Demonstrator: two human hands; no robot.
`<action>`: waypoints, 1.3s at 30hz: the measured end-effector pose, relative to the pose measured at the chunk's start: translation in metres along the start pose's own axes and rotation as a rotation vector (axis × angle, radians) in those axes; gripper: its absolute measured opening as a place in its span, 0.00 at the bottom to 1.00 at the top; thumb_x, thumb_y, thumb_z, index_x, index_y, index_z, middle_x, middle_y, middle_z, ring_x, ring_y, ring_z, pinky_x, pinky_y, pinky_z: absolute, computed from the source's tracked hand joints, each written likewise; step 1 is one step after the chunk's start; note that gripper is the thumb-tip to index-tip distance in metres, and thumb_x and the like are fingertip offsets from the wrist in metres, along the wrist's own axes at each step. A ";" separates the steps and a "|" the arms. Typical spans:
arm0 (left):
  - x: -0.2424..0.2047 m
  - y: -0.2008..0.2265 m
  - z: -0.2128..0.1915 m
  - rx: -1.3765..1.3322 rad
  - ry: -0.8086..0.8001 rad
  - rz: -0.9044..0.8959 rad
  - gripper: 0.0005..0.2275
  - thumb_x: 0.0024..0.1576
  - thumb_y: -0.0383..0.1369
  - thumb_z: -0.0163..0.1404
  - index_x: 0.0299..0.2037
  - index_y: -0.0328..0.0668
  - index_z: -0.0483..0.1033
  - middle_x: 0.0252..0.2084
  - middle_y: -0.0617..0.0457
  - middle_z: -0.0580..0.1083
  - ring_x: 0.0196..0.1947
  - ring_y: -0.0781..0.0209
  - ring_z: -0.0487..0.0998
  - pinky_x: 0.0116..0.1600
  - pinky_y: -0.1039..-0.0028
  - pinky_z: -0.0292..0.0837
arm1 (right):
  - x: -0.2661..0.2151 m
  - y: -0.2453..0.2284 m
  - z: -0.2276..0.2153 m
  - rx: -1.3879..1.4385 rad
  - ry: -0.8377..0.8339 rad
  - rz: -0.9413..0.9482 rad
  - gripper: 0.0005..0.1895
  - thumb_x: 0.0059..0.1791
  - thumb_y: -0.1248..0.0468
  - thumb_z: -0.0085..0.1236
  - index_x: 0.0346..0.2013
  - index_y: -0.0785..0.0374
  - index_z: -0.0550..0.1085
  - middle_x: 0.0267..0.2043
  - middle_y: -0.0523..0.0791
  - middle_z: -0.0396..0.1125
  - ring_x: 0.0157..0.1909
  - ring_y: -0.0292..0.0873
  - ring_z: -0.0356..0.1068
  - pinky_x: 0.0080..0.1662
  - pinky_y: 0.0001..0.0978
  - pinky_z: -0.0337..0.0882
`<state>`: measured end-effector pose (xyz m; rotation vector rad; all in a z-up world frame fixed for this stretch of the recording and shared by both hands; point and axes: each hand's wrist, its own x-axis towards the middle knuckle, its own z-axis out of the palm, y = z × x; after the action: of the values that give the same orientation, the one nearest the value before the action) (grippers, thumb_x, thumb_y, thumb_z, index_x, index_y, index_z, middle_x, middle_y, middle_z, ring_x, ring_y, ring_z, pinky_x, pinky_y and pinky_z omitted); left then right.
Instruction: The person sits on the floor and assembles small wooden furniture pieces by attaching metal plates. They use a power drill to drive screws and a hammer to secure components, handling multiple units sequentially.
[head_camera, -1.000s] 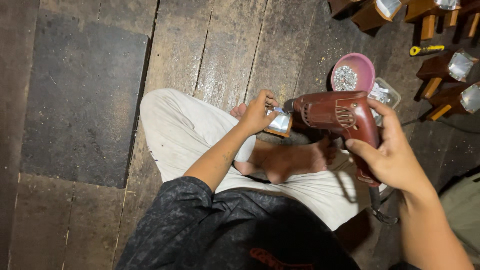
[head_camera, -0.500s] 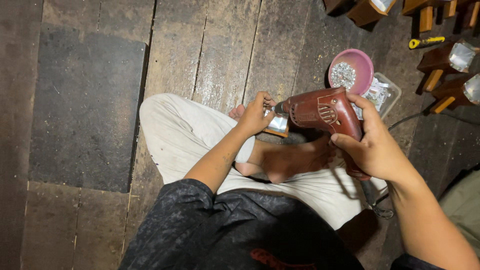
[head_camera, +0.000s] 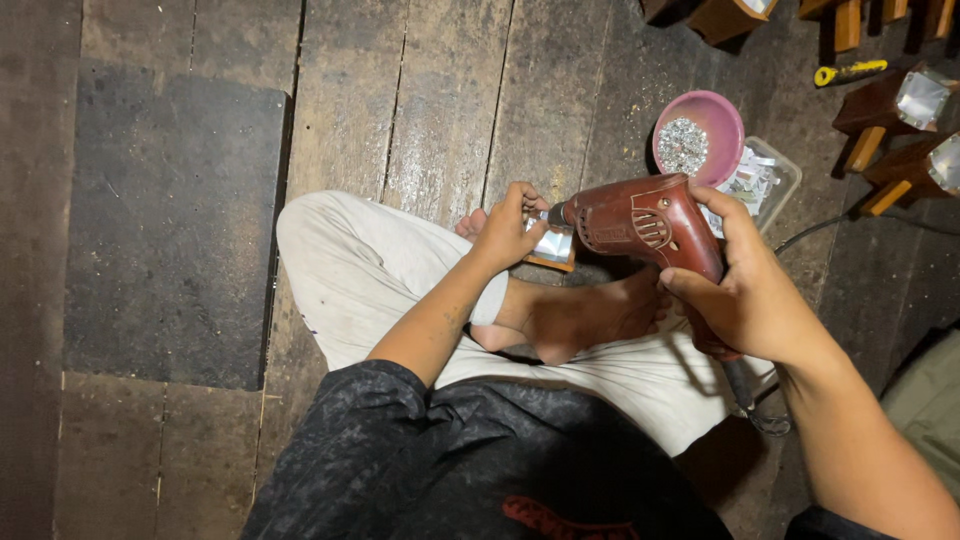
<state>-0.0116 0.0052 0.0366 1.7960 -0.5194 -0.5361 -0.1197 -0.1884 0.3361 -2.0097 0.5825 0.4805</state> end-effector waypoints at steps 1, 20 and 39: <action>0.000 -0.002 0.000 0.001 -0.002 0.000 0.16 0.57 0.26 0.55 0.49 0.44 0.61 0.48 0.52 0.78 0.48 0.58 0.79 0.54 0.68 0.74 | 0.003 0.007 -0.001 0.002 0.001 0.001 0.42 0.47 0.74 0.55 0.71 0.50 0.49 0.18 0.53 0.58 0.05 0.46 0.54 0.08 0.38 0.57; 0.001 -0.003 0.001 -0.016 -0.002 0.029 0.16 0.58 0.27 0.56 0.48 0.45 0.59 0.48 0.50 0.77 0.48 0.57 0.80 0.54 0.69 0.75 | 0.013 0.018 -0.006 -0.191 0.052 -0.187 0.43 0.45 0.68 0.59 0.72 0.60 0.52 0.63 0.51 0.57 0.55 0.45 0.60 0.56 0.37 0.59; 0.002 -0.004 -0.001 -0.019 -0.004 0.077 0.13 0.57 0.26 0.55 0.45 0.44 0.62 0.47 0.50 0.75 0.46 0.57 0.78 0.52 0.69 0.74 | 0.017 0.019 -0.005 -0.212 0.056 -0.135 0.43 0.45 0.65 0.58 0.73 0.57 0.52 0.55 0.50 0.63 0.47 0.44 0.64 0.54 0.37 0.61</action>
<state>-0.0092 0.0059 0.0325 1.7497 -0.5816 -0.4905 -0.1166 -0.2042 0.3155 -2.2538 0.4407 0.4185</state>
